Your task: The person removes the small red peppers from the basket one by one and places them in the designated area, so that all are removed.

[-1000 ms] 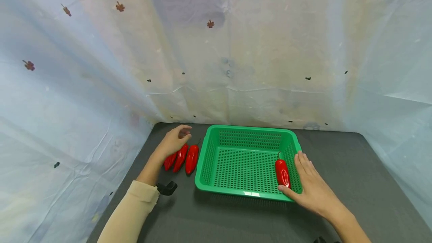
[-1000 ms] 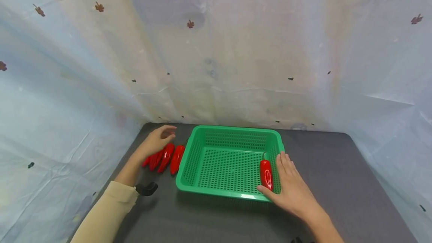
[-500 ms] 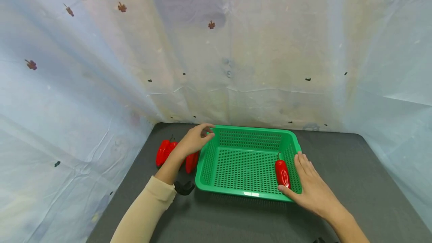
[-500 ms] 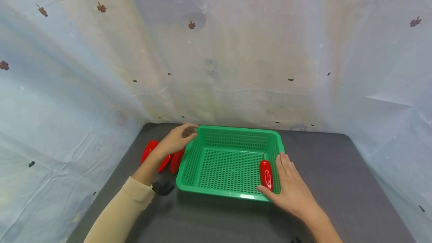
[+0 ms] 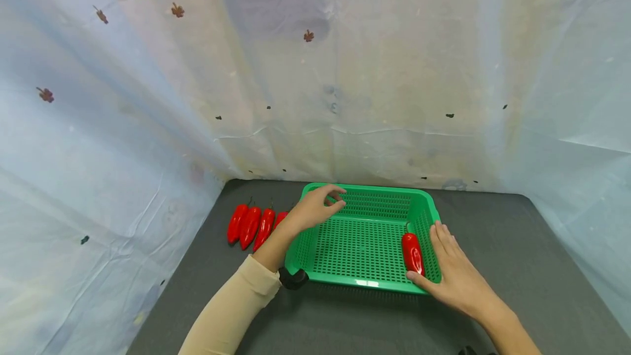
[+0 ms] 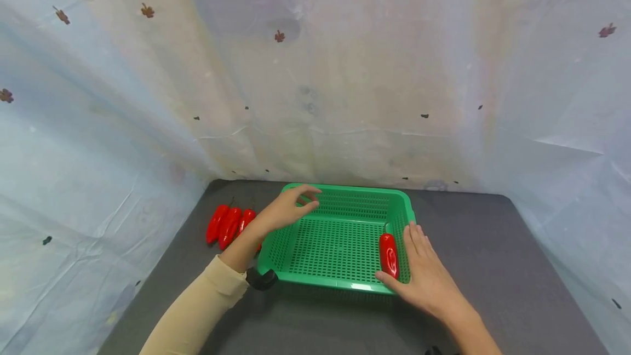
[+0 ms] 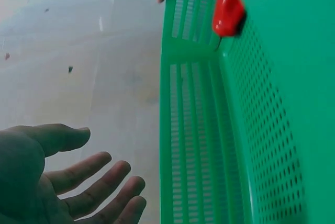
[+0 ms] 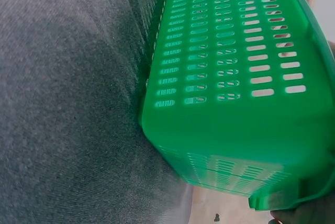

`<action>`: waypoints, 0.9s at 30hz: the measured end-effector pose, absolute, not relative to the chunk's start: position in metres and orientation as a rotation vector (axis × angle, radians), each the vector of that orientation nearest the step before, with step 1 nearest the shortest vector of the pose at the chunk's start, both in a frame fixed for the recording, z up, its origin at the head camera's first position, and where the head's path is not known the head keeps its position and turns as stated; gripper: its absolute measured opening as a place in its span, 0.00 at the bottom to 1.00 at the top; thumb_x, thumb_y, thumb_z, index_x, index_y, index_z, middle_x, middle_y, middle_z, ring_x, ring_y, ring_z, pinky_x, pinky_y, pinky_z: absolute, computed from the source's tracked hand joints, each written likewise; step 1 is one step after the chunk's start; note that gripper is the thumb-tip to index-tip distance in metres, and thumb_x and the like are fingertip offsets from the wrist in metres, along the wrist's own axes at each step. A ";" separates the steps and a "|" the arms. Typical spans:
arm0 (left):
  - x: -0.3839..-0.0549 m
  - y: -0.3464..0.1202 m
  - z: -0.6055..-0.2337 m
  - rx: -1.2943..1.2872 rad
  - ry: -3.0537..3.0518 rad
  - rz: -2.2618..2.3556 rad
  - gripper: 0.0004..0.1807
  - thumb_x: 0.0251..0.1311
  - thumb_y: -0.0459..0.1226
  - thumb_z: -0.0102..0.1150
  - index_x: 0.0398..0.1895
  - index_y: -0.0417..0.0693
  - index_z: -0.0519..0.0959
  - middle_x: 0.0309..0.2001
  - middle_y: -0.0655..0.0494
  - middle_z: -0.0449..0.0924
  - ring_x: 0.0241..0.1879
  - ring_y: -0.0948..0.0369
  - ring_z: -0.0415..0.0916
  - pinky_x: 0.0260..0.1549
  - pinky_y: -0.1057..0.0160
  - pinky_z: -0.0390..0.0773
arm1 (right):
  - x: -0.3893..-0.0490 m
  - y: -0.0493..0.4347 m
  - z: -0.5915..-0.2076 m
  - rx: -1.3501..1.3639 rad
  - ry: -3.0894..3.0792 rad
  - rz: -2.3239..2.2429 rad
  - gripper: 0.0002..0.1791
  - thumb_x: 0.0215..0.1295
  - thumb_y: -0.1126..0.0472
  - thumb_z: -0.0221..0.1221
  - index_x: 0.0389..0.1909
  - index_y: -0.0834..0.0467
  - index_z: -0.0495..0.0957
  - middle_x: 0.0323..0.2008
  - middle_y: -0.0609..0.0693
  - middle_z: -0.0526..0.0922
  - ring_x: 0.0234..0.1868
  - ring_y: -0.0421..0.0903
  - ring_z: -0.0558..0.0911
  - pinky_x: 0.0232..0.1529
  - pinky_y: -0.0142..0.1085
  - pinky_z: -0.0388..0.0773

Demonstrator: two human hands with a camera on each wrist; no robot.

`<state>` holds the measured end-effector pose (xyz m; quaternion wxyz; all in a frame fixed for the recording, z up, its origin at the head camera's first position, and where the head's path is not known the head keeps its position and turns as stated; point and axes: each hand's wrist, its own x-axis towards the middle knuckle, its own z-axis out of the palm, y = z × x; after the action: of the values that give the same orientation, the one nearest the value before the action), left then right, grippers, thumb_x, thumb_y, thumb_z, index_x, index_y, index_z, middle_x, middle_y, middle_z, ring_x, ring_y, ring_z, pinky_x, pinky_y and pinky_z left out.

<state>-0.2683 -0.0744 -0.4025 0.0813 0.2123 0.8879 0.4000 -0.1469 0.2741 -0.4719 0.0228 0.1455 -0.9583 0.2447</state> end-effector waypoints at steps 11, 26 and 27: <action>-0.254 -0.032 -0.411 0.647 2.653 1.092 0.23 0.81 0.48 0.59 0.73 0.54 0.77 0.61 0.56 0.83 0.56 0.56 0.82 0.45 0.55 0.82 | -0.147 0.275 -0.470 0.467 -2.975 0.776 0.68 0.67 0.30 0.66 0.86 0.67 0.39 0.87 0.65 0.36 0.86 0.66 0.39 0.83 0.61 0.39; -0.251 0.031 -0.431 0.708 2.711 0.778 0.24 0.77 0.53 0.63 0.70 0.59 0.79 0.58 0.60 0.86 0.49 0.62 0.84 0.42 0.59 0.83 | -0.149 0.277 -0.474 0.463 -2.965 0.752 0.68 0.68 0.29 0.65 0.86 0.67 0.38 0.87 0.65 0.36 0.87 0.65 0.39 0.84 0.55 0.36; -0.251 0.034 -0.432 0.706 2.708 0.766 0.24 0.76 0.53 0.63 0.70 0.59 0.79 0.58 0.60 0.86 0.50 0.62 0.84 0.43 0.58 0.83 | -0.149 0.277 -0.474 0.464 -2.965 0.752 0.68 0.68 0.29 0.65 0.86 0.67 0.38 0.87 0.65 0.36 0.87 0.65 0.39 0.84 0.55 0.36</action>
<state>-0.2511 0.0343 -0.4320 0.1199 0.2414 0.9266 0.2620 -0.1489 0.2774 -0.4741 0.0236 0.1499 -0.9581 0.2430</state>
